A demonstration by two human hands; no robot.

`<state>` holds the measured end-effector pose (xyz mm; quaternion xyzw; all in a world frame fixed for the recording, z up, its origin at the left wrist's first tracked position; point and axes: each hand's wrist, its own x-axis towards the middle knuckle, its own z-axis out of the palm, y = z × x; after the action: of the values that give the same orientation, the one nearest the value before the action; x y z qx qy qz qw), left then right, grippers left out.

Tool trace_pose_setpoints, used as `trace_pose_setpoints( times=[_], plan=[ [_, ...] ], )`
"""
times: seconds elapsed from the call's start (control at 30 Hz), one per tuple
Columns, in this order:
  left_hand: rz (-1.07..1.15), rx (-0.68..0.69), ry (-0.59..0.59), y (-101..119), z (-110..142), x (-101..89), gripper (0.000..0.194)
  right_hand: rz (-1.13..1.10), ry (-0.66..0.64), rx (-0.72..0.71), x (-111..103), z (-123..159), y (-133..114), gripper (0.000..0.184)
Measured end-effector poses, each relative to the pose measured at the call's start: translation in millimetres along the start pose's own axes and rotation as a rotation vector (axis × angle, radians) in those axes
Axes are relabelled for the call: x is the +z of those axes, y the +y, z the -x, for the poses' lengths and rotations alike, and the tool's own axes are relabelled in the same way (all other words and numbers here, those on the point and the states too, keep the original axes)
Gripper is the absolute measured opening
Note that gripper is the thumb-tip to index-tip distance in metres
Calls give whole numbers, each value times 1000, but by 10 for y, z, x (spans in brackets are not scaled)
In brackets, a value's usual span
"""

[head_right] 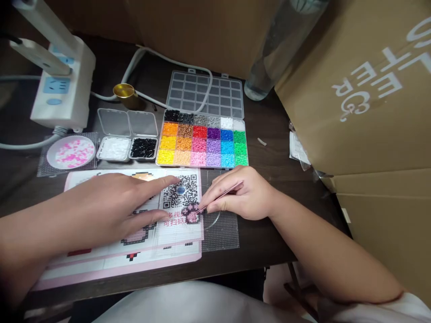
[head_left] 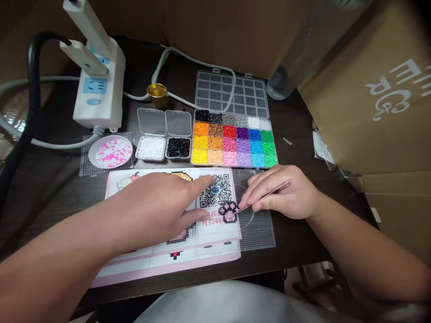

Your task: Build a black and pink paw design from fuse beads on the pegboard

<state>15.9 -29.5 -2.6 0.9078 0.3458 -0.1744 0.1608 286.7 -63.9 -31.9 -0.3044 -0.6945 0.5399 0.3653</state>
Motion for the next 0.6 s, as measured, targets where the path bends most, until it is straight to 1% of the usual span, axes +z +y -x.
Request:
trace_pose_setpoints(
  times=[0.27, 0.4, 0.6],
  plan=[
    [9, -22, -49, 17, -2, -26, 66, 54, -43, -37, 0, 10, 28, 12],
    [43, -28, -44, 22, -15, -38, 66, 60, -46, -42, 1, 9, 26, 11],
    [28, -38, -71, 19, -18, -57, 66, 68, -50, 22, 1, -6, -9, 11]
  ],
)
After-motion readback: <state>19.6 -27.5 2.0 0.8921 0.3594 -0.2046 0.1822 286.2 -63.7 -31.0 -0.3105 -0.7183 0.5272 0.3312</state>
